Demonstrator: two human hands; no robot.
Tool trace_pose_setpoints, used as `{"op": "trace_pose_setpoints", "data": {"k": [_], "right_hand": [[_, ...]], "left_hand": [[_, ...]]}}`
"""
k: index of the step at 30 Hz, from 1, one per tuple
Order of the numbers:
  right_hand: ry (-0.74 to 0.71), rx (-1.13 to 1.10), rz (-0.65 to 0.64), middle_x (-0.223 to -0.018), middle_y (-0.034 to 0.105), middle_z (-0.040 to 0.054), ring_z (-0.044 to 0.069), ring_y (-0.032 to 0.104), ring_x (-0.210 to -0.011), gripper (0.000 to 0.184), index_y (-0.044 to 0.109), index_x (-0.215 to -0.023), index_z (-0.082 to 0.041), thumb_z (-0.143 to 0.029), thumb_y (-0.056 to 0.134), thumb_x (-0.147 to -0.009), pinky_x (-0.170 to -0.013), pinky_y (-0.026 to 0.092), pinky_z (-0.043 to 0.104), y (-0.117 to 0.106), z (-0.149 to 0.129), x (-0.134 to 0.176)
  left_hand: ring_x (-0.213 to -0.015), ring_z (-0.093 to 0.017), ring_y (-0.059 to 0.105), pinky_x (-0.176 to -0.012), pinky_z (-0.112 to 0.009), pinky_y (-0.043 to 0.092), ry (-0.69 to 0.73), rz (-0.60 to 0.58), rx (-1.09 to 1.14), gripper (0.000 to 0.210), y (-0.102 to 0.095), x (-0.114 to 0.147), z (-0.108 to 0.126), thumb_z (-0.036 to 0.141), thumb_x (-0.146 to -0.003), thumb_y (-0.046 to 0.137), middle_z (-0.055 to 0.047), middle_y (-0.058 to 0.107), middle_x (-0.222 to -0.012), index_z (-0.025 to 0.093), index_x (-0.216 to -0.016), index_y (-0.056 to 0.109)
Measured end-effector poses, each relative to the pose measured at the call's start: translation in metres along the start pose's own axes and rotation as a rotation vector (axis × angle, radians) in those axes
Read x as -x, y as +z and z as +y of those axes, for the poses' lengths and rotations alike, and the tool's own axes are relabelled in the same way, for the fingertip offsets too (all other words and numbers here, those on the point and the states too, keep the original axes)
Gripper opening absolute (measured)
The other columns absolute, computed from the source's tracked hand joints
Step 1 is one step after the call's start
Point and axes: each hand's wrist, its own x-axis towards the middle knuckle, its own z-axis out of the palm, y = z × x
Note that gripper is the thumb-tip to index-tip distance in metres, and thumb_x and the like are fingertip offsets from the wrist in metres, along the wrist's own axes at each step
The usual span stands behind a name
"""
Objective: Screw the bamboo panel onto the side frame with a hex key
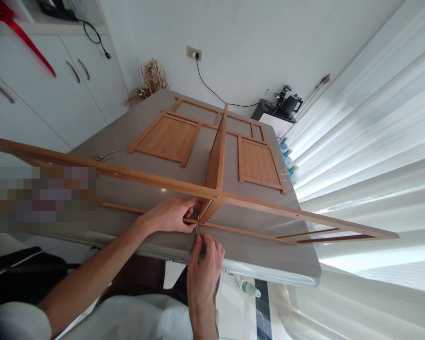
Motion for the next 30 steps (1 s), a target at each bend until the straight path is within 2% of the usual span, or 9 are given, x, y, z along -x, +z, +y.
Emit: {"op": "trace_pose_setpoints", "data": {"k": [10,21,30], "right_hand": [[-0.046,0.032,-0.006,-0.1,0.075,0.0059,0.021,0.068,-0.094,0.019,0.07,-0.109,-0.022,-0.033,0.054,-0.106,-0.084,0.05,0.034,-0.0019,-0.0029,-0.0015],[-0.15,0.058,-0.012,-0.103,0.076,0.0065,0.02,0.069,-0.097,0.017,0.07,-0.112,-0.021,-0.028,0.056,-0.105,-0.092,0.048,0.037,-0.0014,-0.0066,-0.003],[-0.14,0.049,-0.018,-0.102,0.076,0.0053,0.02,0.067,-0.097,0.016,0.07,-0.111,-0.021,-0.027,0.056,-0.106,-0.091,0.048,0.035,-0.0039,-0.0082,-0.0053]], "left_hand": [[-0.076,-0.016,0.063,-0.077,-0.036,0.055,-0.013,-0.006,0.024,0.038,0.0002,-0.0003,0.0005,0.051,-0.097,0.066,-0.002,0.066,-0.092,0.017,-0.115,0.064],[-0.074,-0.016,0.063,-0.076,-0.035,0.055,0.002,0.013,0.022,0.041,0.0011,-0.0005,-0.001,0.052,-0.095,0.068,-0.001,0.066,-0.089,0.017,-0.117,0.063],[-0.075,-0.016,0.064,-0.076,-0.036,0.056,0.012,0.018,0.01,0.04,0.0031,-0.0004,-0.0028,0.051,-0.097,0.066,-0.001,0.067,-0.09,0.017,-0.118,0.063]]}}
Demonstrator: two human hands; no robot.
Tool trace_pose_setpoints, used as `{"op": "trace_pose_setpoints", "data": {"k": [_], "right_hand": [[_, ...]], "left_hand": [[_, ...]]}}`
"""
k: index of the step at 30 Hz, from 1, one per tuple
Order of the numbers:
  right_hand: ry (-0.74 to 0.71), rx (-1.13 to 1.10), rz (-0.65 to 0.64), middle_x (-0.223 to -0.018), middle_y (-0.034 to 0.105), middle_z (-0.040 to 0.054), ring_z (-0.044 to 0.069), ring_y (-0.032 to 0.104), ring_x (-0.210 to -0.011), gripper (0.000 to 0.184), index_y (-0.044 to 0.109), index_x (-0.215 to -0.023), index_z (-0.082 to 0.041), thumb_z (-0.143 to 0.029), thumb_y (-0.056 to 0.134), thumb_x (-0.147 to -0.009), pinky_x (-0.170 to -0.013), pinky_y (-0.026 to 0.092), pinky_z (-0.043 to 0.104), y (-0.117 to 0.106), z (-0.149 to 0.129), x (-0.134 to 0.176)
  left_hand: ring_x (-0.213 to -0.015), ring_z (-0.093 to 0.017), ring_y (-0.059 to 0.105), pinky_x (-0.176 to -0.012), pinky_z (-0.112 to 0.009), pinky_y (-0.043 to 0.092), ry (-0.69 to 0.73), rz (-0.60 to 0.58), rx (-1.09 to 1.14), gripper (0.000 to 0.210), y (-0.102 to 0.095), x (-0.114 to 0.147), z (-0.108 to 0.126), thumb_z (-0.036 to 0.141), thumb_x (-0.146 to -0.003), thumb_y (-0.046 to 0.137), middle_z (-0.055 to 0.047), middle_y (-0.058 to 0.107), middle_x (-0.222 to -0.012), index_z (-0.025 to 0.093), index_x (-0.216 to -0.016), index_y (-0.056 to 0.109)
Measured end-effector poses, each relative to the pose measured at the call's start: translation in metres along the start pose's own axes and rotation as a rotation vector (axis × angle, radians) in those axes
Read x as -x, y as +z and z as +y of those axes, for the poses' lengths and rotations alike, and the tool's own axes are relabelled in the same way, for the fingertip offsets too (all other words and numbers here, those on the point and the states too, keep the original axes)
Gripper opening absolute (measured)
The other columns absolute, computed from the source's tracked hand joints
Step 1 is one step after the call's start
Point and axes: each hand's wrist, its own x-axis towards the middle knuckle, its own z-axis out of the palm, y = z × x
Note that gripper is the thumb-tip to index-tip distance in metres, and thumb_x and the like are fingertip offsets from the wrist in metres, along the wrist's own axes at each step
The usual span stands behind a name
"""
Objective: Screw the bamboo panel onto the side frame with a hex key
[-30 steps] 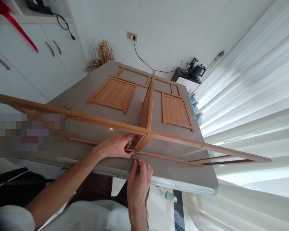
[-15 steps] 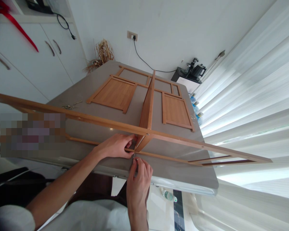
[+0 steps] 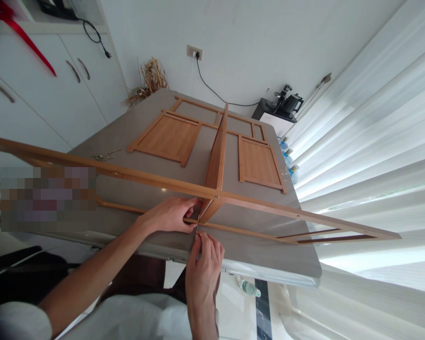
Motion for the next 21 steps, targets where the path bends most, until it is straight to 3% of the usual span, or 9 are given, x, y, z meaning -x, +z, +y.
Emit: {"op": "trace_pose_setpoints", "data": {"k": [6,13,21], "right_hand": [[0.041,-0.024,-0.003,-0.098,0.076,0.0042,0.019,0.067,-0.092,0.019,0.071,-0.109,-0.022,-0.031,0.054,-0.107,-0.089,0.048,0.033,0.0009,0.0,-0.0026],[0.188,-0.067,0.001,-0.099,0.077,0.0049,0.02,0.07,-0.089,0.023,0.072,-0.105,-0.023,-0.04,0.055,-0.105,-0.081,0.05,0.032,0.0016,0.0029,0.0012],[0.323,-0.124,-0.003,-0.098,0.079,0.0035,0.019,0.075,-0.092,0.03,0.067,-0.117,-0.022,-0.046,0.058,-0.103,-0.081,0.054,0.03,0.0025,0.0031,0.0025]], "left_hand": [[-0.077,-0.016,0.065,-0.077,-0.036,0.056,0.0,-0.007,-0.008,0.04,-0.0002,0.0,-0.0002,0.051,-0.098,0.066,-0.002,0.068,-0.092,0.017,-0.118,0.064],[-0.079,-0.017,0.066,-0.078,-0.037,0.057,0.0,-0.012,-0.014,0.038,-0.0008,0.0003,0.0002,0.05,-0.099,0.065,-0.002,0.068,-0.094,0.016,-0.118,0.064],[-0.077,-0.016,0.066,-0.078,-0.037,0.057,0.001,-0.011,-0.019,0.039,-0.0022,0.0007,0.0016,0.049,-0.099,0.066,-0.002,0.068,-0.093,0.016,-0.119,0.064]]}}
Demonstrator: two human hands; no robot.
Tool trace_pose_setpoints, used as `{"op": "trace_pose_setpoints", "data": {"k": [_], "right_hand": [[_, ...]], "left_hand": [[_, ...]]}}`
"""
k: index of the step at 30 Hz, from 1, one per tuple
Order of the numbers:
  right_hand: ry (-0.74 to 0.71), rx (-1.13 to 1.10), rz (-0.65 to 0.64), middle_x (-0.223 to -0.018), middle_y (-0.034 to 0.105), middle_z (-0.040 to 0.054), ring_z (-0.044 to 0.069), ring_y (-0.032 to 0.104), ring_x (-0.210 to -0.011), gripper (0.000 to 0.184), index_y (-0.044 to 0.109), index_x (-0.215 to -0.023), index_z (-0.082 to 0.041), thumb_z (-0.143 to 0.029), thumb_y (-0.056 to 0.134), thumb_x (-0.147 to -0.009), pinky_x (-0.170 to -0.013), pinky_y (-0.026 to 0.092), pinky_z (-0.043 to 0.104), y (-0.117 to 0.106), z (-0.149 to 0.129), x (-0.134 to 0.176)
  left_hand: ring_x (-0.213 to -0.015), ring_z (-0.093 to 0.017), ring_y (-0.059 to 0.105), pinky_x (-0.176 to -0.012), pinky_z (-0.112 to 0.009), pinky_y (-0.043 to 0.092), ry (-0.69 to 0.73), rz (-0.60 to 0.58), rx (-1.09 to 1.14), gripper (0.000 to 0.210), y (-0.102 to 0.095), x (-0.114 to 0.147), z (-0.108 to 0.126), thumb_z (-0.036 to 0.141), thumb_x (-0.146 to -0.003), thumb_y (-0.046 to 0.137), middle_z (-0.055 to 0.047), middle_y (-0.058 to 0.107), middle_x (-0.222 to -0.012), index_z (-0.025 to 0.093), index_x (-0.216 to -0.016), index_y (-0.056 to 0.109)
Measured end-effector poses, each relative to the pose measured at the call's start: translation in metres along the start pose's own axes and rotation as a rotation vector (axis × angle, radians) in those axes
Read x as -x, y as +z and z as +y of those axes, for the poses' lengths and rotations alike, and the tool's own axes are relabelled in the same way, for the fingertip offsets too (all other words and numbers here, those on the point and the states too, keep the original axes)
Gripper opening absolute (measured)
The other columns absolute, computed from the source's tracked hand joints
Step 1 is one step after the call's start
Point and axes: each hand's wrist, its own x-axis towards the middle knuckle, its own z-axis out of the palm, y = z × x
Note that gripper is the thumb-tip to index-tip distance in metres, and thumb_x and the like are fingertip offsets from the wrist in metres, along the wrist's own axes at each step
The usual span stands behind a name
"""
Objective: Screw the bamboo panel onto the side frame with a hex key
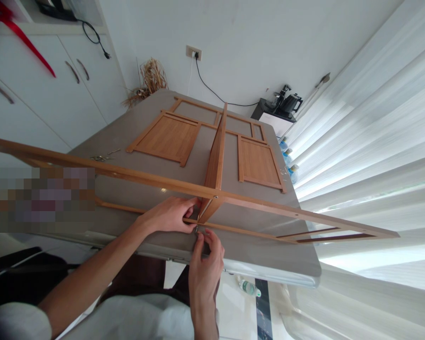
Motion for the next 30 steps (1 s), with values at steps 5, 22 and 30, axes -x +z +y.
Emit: {"op": "trace_pose_setpoints", "data": {"k": [5,22,30], "right_hand": [[-0.029,0.011,-0.004,-0.101,0.078,0.0057,0.021,0.072,-0.092,0.028,0.07,-0.11,-0.023,-0.046,0.056,-0.103,-0.077,0.052,0.031,-0.0004,0.0016,0.0008],[-0.187,0.084,-0.015,-0.099,0.074,0.0047,0.021,0.067,-0.094,0.02,0.069,-0.108,-0.024,-0.035,0.053,-0.106,-0.084,0.048,0.034,-0.0008,0.0015,0.0013],[-0.28,0.113,-0.022,-0.101,0.076,0.005,0.02,0.068,-0.095,0.021,0.068,-0.11,-0.022,-0.032,0.05,-0.108,-0.089,0.048,0.035,-0.0018,-0.0028,-0.0021]], "left_hand": [[-0.078,-0.016,0.066,-0.077,-0.037,0.058,-0.006,0.0,-0.006,0.038,0.0006,-0.0004,0.0,0.049,-0.099,0.066,-0.002,0.068,-0.094,0.016,-0.118,0.064],[-0.079,-0.017,0.066,-0.079,-0.037,0.057,-0.004,-0.005,0.0,0.039,0.0027,-0.0008,-0.0018,0.05,-0.099,0.065,-0.003,0.068,-0.096,0.016,-0.119,0.064],[-0.077,-0.016,0.065,-0.077,-0.036,0.057,-0.001,-0.006,0.013,0.039,-0.0001,0.0,-0.0002,0.05,-0.098,0.066,-0.002,0.067,-0.093,0.017,-0.119,0.063]]}}
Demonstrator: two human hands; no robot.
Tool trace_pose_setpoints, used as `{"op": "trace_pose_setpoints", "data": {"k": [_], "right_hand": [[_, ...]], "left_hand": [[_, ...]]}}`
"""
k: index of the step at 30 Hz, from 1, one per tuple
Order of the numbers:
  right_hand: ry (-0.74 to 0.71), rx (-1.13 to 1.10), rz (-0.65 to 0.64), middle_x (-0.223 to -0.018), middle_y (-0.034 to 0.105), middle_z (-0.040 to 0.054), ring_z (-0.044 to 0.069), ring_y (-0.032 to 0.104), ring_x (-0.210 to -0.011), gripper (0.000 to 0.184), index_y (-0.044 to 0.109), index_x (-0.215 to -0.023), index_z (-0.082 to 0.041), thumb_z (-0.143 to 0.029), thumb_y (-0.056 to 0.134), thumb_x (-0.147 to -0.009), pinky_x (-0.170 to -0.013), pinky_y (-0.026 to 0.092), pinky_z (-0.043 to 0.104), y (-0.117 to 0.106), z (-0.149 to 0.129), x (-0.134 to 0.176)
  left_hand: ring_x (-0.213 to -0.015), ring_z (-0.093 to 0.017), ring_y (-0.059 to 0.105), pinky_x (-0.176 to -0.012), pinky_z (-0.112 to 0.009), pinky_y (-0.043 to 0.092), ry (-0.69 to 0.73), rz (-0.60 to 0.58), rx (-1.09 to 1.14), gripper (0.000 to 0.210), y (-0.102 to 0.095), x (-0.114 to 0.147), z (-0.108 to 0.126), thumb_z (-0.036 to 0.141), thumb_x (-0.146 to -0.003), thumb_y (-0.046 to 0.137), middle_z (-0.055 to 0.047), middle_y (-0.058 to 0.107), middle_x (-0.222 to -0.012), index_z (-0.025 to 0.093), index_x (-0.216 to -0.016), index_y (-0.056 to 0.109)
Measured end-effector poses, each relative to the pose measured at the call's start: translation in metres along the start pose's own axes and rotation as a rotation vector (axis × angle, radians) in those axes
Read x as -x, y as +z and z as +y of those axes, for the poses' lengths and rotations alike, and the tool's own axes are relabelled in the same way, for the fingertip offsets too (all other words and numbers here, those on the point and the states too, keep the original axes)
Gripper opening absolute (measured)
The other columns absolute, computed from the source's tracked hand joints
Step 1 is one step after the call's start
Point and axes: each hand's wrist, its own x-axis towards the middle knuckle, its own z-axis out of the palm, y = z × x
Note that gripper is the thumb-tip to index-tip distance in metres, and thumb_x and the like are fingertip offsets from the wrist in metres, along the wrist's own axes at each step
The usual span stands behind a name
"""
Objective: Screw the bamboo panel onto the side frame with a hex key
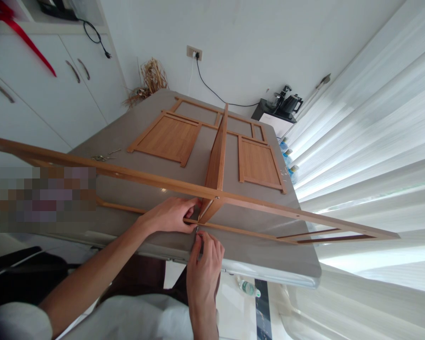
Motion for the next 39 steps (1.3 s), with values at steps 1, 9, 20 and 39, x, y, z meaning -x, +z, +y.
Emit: {"op": "trace_pose_setpoints", "data": {"k": [1,9,20,39], "right_hand": [[-0.005,0.005,0.001,-0.101,0.076,0.005,0.02,0.068,-0.095,0.02,0.068,-0.11,-0.022,-0.032,0.051,-0.108,-0.089,0.048,0.035,0.0,-0.0001,-0.0003],[-0.044,0.045,-0.004,-0.1,0.076,0.0059,0.021,0.067,-0.094,0.02,0.068,-0.111,-0.021,-0.03,0.05,-0.108,-0.089,0.048,0.036,-0.001,-0.0015,-0.0016],[-0.098,0.077,-0.013,-0.103,0.076,0.0063,0.021,0.066,-0.097,0.02,0.068,-0.117,-0.02,-0.028,0.053,-0.107,-0.092,0.046,0.037,-0.0042,-0.0011,-0.0008],[0.053,-0.012,0.014,-0.097,0.077,0.0036,0.019,0.069,-0.087,0.022,0.071,-0.105,-0.024,-0.035,0.052,-0.107,-0.082,0.048,0.033,-0.0027,-0.0032,0.0006]], "left_hand": [[-0.077,-0.016,0.065,-0.077,-0.036,0.057,0.001,0.0,0.002,0.039,0.0,0.0,0.0,0.05,-0.098,0.066,-0.002,0.067,-0.093,0.017,-0.118,0.063],[-0.076,-0.017,0.064,-0.077,-0.036,0.055,-0.014,-0.001,0.009,0.041,0.0017,-0.0007,-0.0004,0.053,-0.098,0.065,-0.002,0.067,-0.093,0.017,-0.118,0.063],[-0.077,-0.017,0.064,-0.078,-0.037,0.056,-0.014,-0.003,0.012,0.041,0.0012,-0.0011,-0.0001,0.051,-0.098,0.066,-0.002,0.067,-0.093,0.017,-0.119,0.063],[-0.079,-0.017,0.065,-0.079,-0.037,0.056,-0.012,-0.004,-0.005,0.039,0.0019,-0.0013,-0.0008,0.051,-0.099,0.065,-0.003,0.068,-0.095,0.017,-0.118,0.064]]}}
